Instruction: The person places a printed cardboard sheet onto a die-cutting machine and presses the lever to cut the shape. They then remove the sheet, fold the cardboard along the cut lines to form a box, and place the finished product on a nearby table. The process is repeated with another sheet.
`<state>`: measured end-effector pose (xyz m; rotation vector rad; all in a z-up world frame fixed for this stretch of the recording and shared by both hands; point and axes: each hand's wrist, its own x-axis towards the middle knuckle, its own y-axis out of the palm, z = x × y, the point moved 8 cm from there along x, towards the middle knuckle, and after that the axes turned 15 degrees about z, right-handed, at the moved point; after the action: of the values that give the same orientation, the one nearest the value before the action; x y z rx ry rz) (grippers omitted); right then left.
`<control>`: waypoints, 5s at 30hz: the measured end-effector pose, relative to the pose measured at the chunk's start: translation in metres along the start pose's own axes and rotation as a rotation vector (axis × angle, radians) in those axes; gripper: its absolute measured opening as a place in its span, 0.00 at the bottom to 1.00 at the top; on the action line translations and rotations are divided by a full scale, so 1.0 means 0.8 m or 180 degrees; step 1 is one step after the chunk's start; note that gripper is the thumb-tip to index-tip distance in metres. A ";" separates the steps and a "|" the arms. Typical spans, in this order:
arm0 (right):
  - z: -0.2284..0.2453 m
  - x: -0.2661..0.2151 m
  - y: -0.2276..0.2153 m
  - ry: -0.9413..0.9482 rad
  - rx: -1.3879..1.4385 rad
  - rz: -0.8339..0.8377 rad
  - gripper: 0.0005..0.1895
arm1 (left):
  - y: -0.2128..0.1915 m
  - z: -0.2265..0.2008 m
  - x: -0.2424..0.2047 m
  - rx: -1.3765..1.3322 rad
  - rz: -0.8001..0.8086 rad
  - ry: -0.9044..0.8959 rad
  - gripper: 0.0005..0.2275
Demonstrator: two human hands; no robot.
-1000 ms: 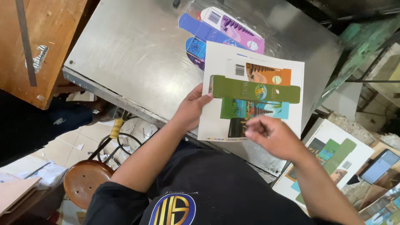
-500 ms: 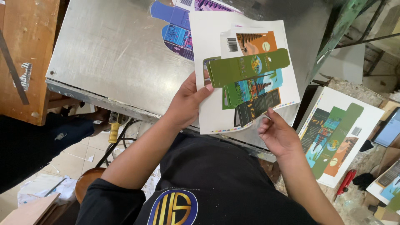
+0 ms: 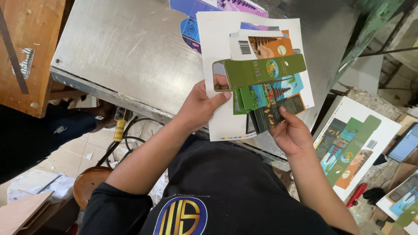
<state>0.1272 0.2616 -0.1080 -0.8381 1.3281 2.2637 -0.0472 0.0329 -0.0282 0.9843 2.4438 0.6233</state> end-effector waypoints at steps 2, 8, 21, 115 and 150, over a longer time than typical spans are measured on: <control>0.006 0.005 0.012 -0.0028 -0.0057 0.0082 0.10 | 0.007 -0.021 -0.004 -0.0012 -0.0019 0.0045 0.08; 0.048 -0.005 0.033 -0.0527 -0.0264 0.0001 0.11 | -0.007 -0.057 -0.018 0.0209 -0.0152 0.0027 0.12; 0.066 -0.020 0.080 -0.1468 -0.1385 0.0403 0.11 | -0.074 -0.098 -0.053 0.2876 -0.1188 0.0639 0.22; -0.254 0.276 0.772 0.0195 -0.2718 0.3469 0.49 | -0.372 -0.344 -0.478 0.1148 -0.3007 0.2064 0.08; -0.093 -0.005 0.572 -0.1695 -0.4568 0.2249 0.15 | -0.143 -0.403 -0.184 0.4521 0.0922 0.0534 0.28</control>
<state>-0.1185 -0.0229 0.1637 0.0636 -0.5423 3.5075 -0.1852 -0.2261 0.2016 1.7769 2.7244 -1.2297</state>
